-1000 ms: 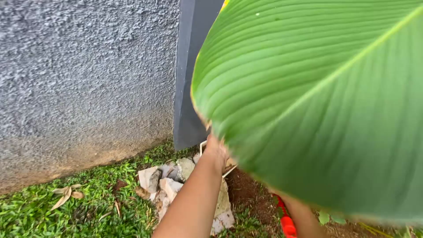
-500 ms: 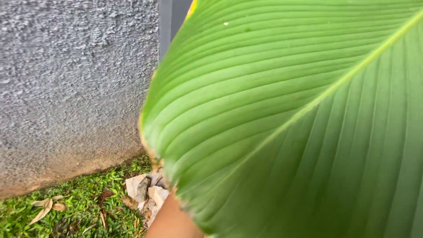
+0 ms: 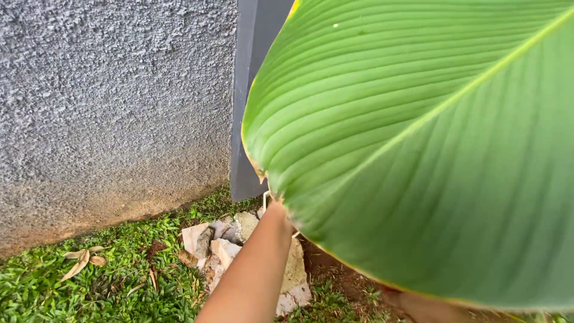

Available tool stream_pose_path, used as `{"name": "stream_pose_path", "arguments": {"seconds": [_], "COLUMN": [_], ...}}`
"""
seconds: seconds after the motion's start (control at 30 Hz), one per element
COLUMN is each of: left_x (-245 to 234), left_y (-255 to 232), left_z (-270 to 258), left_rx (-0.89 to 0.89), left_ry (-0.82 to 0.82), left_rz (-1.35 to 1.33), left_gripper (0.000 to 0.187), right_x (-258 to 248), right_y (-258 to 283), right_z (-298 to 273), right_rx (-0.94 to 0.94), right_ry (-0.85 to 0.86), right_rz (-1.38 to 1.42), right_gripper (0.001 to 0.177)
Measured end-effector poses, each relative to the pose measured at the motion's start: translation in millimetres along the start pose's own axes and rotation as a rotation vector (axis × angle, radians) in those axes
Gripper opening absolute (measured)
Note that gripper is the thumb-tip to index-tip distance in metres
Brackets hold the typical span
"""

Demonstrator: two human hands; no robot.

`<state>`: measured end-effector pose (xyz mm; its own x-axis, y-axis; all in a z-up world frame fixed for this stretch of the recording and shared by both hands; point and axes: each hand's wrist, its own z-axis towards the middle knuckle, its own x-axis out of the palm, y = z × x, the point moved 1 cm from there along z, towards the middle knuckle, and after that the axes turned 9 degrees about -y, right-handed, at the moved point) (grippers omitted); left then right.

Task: Sweeping or raking garden debris and leaves into a hand dustpan.

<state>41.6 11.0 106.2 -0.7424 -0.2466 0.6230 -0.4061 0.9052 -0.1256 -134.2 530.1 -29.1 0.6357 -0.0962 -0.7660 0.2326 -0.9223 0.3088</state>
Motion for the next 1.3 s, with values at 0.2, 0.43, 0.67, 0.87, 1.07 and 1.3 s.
{"name": "stream_pose_path", "arguments": {"seconds": [0.2, 0.43, 0.67, 0.87, 1.07, 1.3], "left_x": [-43.8, -76.1, -127.5, -118.7, -102.8, -107.0], "left_y": [-4.7, -79.4, -101.9, -106.5, -90.1, -95.2], "left_z": [42.8, -33.7, -57.4, -75.3, -78.6, -65.2], "left_rx": [0.019, 0.027, 0.088, 0.064, 0.088, 0.052], "left_ry": [-0.035, -0.031, 0.067, 0.046, -0.014, -0.072], "left_rz": [0.033, -0.059, 0.065, -0.037, -0.042, -0.034], "left_gripper": [0.029, 0.021, 0.025, 0.026, 0.029, 0.026], "right_x": [-87.9, -61.4, -20.5, 16.6, 2.7, -67.2], "right_y": [238.2, 282.7, 353.3, 401.2, 333.7, 399.8], "right_z": [-109.1, -118.1, -133.9, -144.2, -59.7, -125.3], "right_rx": [-0.011, 0.067, -0.117, -0.268, -0.367, -0.180], "right_ry": [0.049, 0.034, 0.106, 0.247, 0.247, 0.233], "right_rz": [0.015, 0.026, -0.469, -0.817, -0.922, -0.873], "right_gripper": [0.050, 0.057, 0.058, 0.058, 0.048, 0.059]}}
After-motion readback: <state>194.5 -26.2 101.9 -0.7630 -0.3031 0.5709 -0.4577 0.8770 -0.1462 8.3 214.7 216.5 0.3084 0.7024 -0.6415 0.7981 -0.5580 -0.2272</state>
